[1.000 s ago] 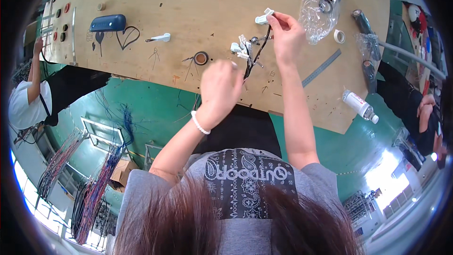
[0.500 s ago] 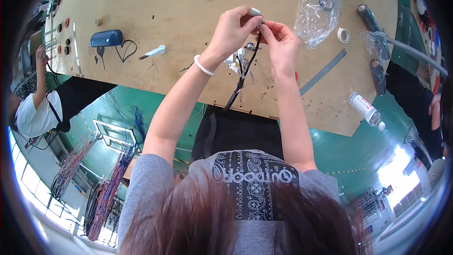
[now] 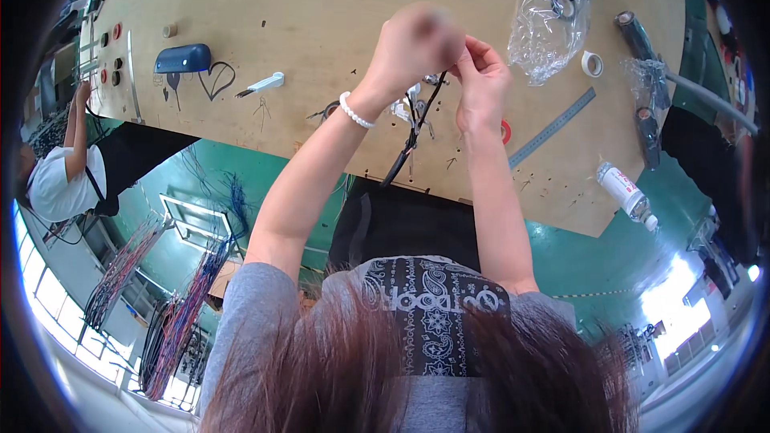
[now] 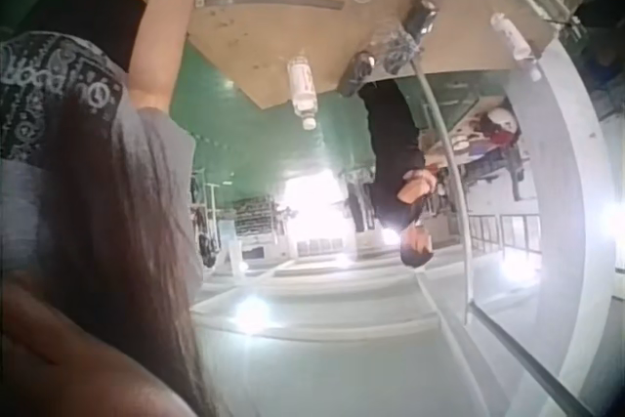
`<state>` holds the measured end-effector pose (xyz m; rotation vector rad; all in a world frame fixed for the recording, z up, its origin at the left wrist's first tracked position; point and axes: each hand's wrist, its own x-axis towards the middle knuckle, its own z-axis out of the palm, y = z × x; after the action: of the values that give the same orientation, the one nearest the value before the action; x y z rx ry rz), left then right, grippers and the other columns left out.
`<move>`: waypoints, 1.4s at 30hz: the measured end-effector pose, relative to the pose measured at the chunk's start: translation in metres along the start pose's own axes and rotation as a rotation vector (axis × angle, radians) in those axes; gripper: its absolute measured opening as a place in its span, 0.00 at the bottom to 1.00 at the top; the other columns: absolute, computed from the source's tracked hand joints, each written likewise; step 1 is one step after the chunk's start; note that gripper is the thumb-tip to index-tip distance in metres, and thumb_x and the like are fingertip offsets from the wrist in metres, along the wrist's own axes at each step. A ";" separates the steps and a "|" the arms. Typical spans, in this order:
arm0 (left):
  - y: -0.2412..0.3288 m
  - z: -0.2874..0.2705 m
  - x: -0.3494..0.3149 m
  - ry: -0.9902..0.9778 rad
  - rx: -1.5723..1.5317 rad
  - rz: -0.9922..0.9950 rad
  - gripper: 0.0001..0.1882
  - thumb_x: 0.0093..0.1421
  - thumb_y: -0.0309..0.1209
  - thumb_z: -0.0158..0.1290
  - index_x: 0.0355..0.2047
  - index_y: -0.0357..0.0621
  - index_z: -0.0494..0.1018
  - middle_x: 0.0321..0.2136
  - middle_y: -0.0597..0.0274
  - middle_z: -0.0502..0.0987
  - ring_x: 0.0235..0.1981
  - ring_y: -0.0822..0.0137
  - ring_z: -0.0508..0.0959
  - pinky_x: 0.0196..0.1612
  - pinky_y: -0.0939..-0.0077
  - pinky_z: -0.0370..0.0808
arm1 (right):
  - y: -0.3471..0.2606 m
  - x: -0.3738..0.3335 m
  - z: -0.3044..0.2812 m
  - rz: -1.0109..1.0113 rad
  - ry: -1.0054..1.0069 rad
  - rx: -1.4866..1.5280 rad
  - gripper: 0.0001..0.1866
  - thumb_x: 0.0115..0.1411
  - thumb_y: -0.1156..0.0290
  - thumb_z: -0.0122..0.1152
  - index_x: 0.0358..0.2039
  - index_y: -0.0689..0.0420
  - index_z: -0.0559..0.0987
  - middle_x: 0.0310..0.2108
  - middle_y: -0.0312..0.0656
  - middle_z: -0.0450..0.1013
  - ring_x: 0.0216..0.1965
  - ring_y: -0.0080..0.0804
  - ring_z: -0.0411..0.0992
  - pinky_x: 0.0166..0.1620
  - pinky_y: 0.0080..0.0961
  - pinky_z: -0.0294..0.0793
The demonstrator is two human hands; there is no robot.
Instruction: Wrap electrical wire harnesses with black adhesive tape and measure lengths.
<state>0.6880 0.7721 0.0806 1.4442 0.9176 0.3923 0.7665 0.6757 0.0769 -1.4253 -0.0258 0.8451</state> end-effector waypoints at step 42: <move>-0.064 0.062 -0.176 0.572 -0.284 0.230 0.08 0.63 0.17 0.55 0.42 0.36 0.71 0.40 0.61 0.75 0.36 0.75 0.75 0.40 0.82 0.72 | -0.041 -0.092 -0.037 -0.478 -0.790 -0.867 0.11 0.58 0.76 0.67 0.42 0.61 0.83 0.42 0.36 0.78 0.35 0.22 0.76 0.38 0.18 0.74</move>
<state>0.6059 0.5938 0.0640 1.1911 1.0924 1.1033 0.7392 0.6000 0.1475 -1.6525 -1.4195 0.9790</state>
